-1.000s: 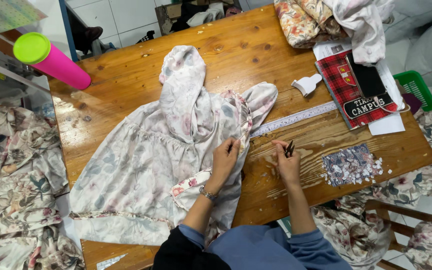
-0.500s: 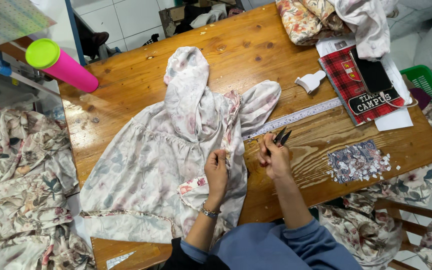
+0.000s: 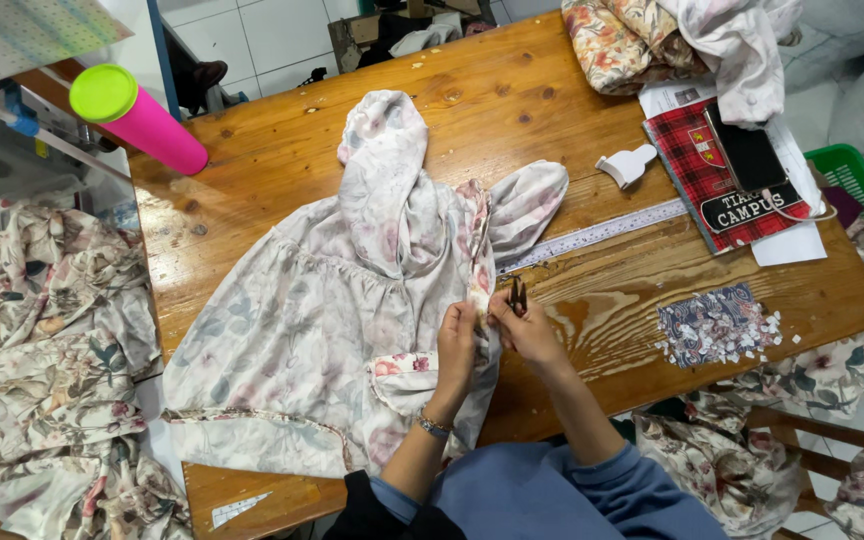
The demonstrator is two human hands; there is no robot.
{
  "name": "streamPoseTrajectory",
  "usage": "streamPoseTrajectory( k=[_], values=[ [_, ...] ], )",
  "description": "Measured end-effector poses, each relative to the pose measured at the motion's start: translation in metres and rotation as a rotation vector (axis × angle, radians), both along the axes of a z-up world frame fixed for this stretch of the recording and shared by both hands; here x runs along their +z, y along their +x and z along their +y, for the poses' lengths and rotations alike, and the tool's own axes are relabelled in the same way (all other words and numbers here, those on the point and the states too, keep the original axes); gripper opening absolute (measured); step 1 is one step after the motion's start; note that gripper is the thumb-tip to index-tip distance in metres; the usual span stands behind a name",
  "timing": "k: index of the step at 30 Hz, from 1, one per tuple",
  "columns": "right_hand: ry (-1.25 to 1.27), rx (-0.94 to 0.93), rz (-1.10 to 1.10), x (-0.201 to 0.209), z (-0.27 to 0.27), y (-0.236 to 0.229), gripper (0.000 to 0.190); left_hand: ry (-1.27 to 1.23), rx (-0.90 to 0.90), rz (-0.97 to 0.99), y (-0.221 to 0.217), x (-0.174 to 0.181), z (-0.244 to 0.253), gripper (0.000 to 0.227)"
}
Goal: The person lays a floral-patterned garment on a wooden table and uses scissors to trim excess fabric along the hem and sleeve edges. The person repeatedly repositions the garment to access different sections while cutting.
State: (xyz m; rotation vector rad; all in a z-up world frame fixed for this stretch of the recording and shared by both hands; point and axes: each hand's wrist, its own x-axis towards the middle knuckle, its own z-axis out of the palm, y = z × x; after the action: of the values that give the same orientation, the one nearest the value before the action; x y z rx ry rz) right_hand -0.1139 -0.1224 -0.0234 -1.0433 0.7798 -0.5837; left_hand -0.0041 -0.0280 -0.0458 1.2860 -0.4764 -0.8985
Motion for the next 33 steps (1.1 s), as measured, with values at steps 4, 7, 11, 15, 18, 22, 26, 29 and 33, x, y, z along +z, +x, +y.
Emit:
streamPoseTrajectory(
  k=[4, 7, 11, 15, 18, 22, 26, 29, 33],
  values=[
    [-0.010, 0.043, -0.041, -0.003, 0.008, -0.005, 0.021, -0.036, 0.013, 0.153, 0.003, -0.003, -0.007, 0.029],
    [0.062, 0.013, -0.073, -0.005, 0.007, -0.005, 0.022, -0.094, 0.089, -0.050, 0.004, 0.006, -0.009, 0.014],
    [0.019, -0.064, 0.061, -0.012, 0.006, -0.003, 0.019, -0.181, 0.144, -0.363, 0.005, 0.023, -0.002, 0.013],
    [-0.187, -0.018, 0.100, -0.012, 0.012, 0.001, 0.026, -0.074, 0.044, -0.544, 0.006, 0.032, 0.008, 0.007],
    [-0.385, 0.055, 0.087, 0.004, 0.007, -0.003, 0.030, -0.052, 0.014, -0.415, 0.009, 0.030, 0.010, 0.008],
    [-0.874, 0.103, 0.254, 0.043, -0.012, -0.017, 0.050, -0.098, -0.022, -0.108, 0.016, 0.019, 0.015, 0.010],
    [-1.293, 0.183, 0.574, 0.077, -0.017, -0.021, 0.047, -0.160, -0.042, 0.007, 0.020, 0.006, 0.019, 0.009],
    [-1.401, 0.205, 0.598, 0.093, -0.010, -0.018, 0.043, -0.186, -0.042, 0.080, 0.020, -0.002, 0.020, 0.008],
    [-1.393, 0.215, 0.531, 0.100, 0.000, -0.014, 0.042, -0.217, -0.068, 0.250, 0.020, -0.009, 0.022, 0.008]
  ],
)
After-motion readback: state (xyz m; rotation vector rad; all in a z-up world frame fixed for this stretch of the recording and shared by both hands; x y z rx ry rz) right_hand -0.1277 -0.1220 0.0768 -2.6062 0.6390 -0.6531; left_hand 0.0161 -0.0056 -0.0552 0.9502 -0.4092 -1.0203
